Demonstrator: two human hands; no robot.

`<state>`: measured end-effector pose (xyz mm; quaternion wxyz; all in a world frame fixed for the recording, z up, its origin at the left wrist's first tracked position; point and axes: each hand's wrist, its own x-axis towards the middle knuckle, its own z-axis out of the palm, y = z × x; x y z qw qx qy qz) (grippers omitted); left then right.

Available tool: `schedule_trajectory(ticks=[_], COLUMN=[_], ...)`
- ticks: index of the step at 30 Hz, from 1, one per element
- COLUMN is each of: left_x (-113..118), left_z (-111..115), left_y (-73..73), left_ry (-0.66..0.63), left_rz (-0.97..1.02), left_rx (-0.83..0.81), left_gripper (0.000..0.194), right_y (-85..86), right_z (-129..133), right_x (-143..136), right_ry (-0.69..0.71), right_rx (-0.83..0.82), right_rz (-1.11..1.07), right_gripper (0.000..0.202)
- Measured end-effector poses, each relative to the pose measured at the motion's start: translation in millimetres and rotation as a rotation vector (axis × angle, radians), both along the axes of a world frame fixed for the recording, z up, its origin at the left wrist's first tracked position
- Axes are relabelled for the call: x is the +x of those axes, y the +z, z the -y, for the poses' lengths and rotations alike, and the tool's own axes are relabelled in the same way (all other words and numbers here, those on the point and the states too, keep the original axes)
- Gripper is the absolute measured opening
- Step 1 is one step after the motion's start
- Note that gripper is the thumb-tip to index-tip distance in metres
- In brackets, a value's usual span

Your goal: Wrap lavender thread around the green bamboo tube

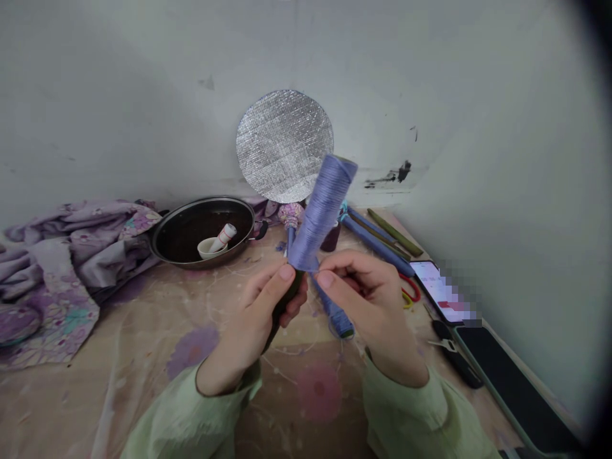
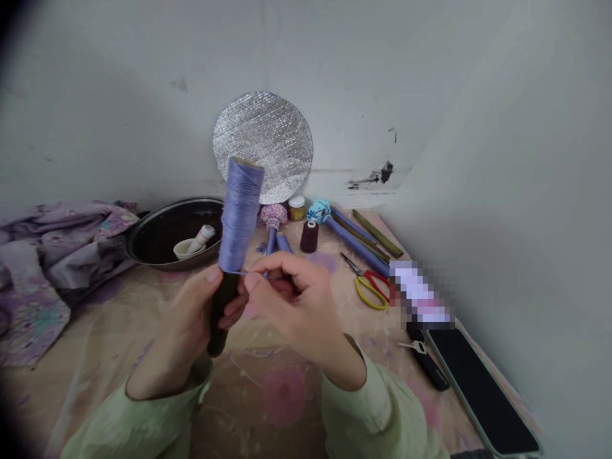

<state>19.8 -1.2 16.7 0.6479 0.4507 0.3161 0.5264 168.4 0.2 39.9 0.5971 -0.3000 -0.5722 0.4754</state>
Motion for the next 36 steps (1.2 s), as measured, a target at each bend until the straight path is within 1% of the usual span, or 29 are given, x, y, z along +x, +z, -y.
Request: schedule_trajectory(ticks=[4,10,13,17,21,24,30,33,36], left_x=[-1,-3,-4,-7,-9,-10,-10,-12,-15], left_z=[0,3,3,3,6,7,5,5,7], left_y=[2.5,13.6,16.1,15.7,16.9,18.5,16.4,14.8,11.1], left_ry=[-0.108,-0.262,-0.322,-0.424,-0.546,-0.616,-0.678,-0.742,-0.813], left_rz=[0.028,0.103,0.136,0.193,0.273,0.306,0.320,0.282,0.244], left_rx=[-0.078,-0.268,-0.307,-0.334,-0.340,-0.342,-0.300,-0.295,-0.328], left_gripper=[0.047,0.053,0.052,0.052,0.051,0.053,0.058,0.054,0.049], right_y=[-2.3,-3.7,-2.2,-2.3,-3.8,-4.1,-2.6,-2.0,-1.8], right_z=[-1,-2,-2,-2,-1,0,-1,-2,-1], right_x=[-1,-1,0,2,1,-1,-3,-4,-5], right_ry=[0.039,0.105,0.082,0.021,0.011,0.029,0.091,0.136,0.198], right_rx=[-0.013,-0.016,-0.015,-0.026,-0.029,-0.023,-0.029,-0.066,-0.099], right_rz=[0.010,-0.014,-0.008,0.032,0.073,0.084,0.053,0.028,-0.010], right_gripper=[0.013,0.013,0.013,0.012,0.011,0.012,0.025,0.027,0.027])
